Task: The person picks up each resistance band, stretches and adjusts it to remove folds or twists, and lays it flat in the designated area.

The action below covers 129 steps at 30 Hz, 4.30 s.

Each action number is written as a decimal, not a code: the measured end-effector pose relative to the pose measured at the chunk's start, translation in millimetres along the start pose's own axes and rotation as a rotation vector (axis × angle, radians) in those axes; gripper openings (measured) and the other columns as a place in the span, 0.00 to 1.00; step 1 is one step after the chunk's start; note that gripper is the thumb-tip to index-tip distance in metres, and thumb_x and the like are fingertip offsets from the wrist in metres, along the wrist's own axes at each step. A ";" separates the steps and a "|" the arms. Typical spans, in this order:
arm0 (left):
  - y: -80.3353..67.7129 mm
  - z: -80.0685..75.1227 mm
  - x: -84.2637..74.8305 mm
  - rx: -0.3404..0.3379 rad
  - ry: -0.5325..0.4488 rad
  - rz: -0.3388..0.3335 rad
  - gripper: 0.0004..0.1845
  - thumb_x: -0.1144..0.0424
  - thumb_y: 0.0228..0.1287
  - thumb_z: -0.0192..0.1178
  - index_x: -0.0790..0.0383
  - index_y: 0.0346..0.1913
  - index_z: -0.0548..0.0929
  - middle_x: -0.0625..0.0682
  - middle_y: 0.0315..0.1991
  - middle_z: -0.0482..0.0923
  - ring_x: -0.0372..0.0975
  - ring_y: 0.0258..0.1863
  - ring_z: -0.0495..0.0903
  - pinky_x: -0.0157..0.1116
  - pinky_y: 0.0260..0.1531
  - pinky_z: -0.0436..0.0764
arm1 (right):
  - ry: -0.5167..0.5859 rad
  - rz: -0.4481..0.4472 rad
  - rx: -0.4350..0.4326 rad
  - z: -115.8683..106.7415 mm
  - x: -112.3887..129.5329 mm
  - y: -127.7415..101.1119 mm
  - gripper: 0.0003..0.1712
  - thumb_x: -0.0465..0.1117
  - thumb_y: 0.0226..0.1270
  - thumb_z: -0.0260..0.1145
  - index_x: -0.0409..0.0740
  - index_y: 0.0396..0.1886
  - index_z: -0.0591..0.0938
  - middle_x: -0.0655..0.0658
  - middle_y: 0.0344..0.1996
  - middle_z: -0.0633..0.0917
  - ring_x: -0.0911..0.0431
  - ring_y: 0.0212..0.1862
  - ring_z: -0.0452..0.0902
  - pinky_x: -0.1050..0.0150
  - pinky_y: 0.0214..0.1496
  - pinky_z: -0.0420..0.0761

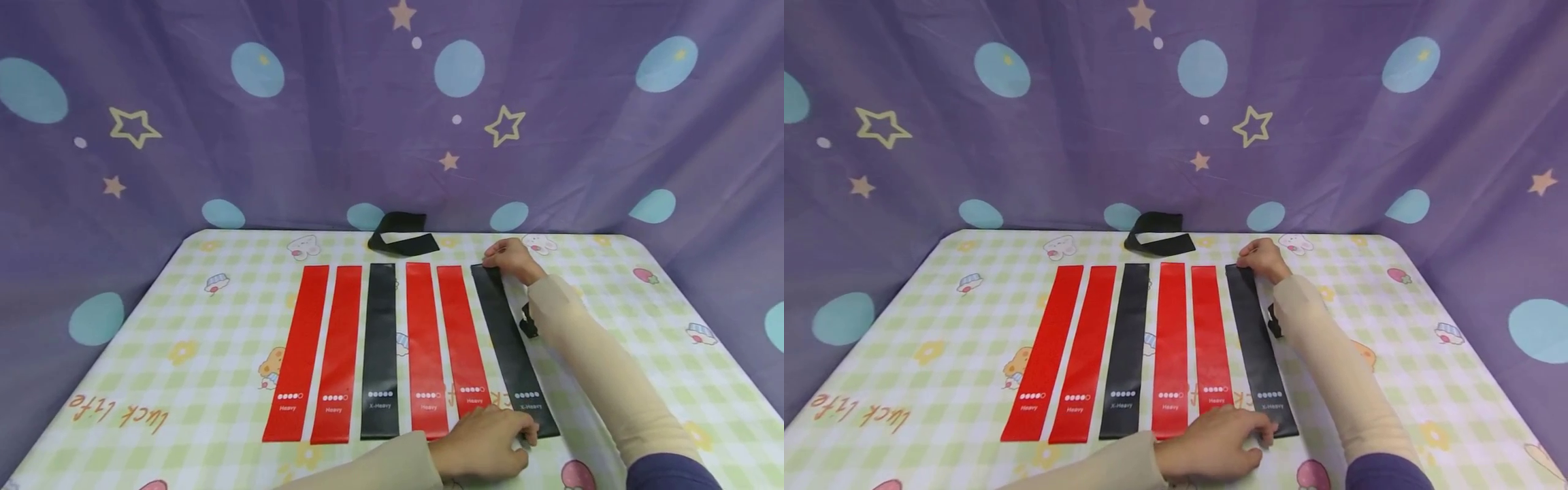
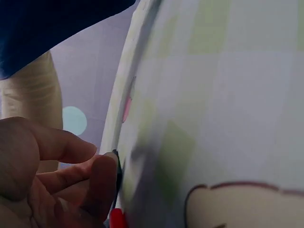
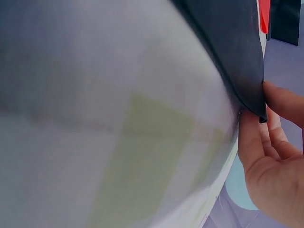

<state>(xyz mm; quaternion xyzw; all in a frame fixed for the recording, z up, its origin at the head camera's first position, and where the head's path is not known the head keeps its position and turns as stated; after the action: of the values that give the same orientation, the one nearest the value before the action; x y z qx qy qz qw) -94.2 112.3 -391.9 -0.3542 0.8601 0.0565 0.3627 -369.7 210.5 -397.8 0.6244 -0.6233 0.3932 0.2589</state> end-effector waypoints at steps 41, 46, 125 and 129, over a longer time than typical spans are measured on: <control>-8.8 -76.5 56.6 -0.186 -0.467 -0.111 0.05 0.68 0.62 0.57 0.60 0.40 0.80 0.48 0.33 0.79 0.33 0.22 0.77 0.27 0.27 0.76 | -0.134 -0.050 0.013 44.3 60.7 19.1 0.16 0.34 0.58 0.66 0.31 0.45 0.79 0.39 0.39 0.81 0.49 0.42 0.74 0.61 0.47 0.76; -6.3 -100.1 84.1 -0.283 -0.430 -0.150 0.04 0.68 0.64 0.57 0.62 0.40 0.79 0.53 0.35 0.79 0.44 0.23 0.80 0.29 0.22 0.76 | -0.095 -0.015 0.007 53.6 66.3 25.5 0.21 0.35 0.59 0.63 0.30 0.52 0.76 0.34 0.49 0.79 0.46 0.50 0.73 0.56 0.57 0.74; 2.3 -254.2 194.9 -1.063 -0.205 -0.212 0.09 0.69 0.63 0.58 0.69 0.43 0.83 0.62 0.37 0.84 0.50 0.38 0.81 0.44 0.43 0.78 | -0.211 -0.403 0.038 85.0 181.7 -2.6 0.10 0.37 0.59 0.69 0.40 0.40 0.86 0.42 0.40 0.87 0.50 0.41 0.80 0.60 0.46 0.79; 3.3 -257.2 192.8 -1.060 -0.205 -0.200 0.08 0.69 0.63 0.58 0.69 0.42 0.83 0.62 0.37 0.84 0.50 0.38 0.81 0.44 0.43 0.78 | -0.242 -0.458 0.025 88.7 186.7 -4.2 0.09 0.34 0.59 0.68 0.39 0.40 0.86 0.41 0.40 0.87 0.50 0.43 0.83 0.58 0.49 0.80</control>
<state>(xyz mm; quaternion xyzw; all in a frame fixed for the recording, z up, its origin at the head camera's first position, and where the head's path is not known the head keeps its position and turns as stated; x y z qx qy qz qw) -340.3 -85.9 -332.6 -0.5609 0.6364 0.4815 0.2202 -366.8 31.4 -294.5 0.7949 -0.4871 0.2544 0.2572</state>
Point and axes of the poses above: each hand's wrist, its own y-axis towards the middle knuckle, its own z-axis out of the palm, x = y × z, the point moved 8 cm from there along y, towards the middle knuckle
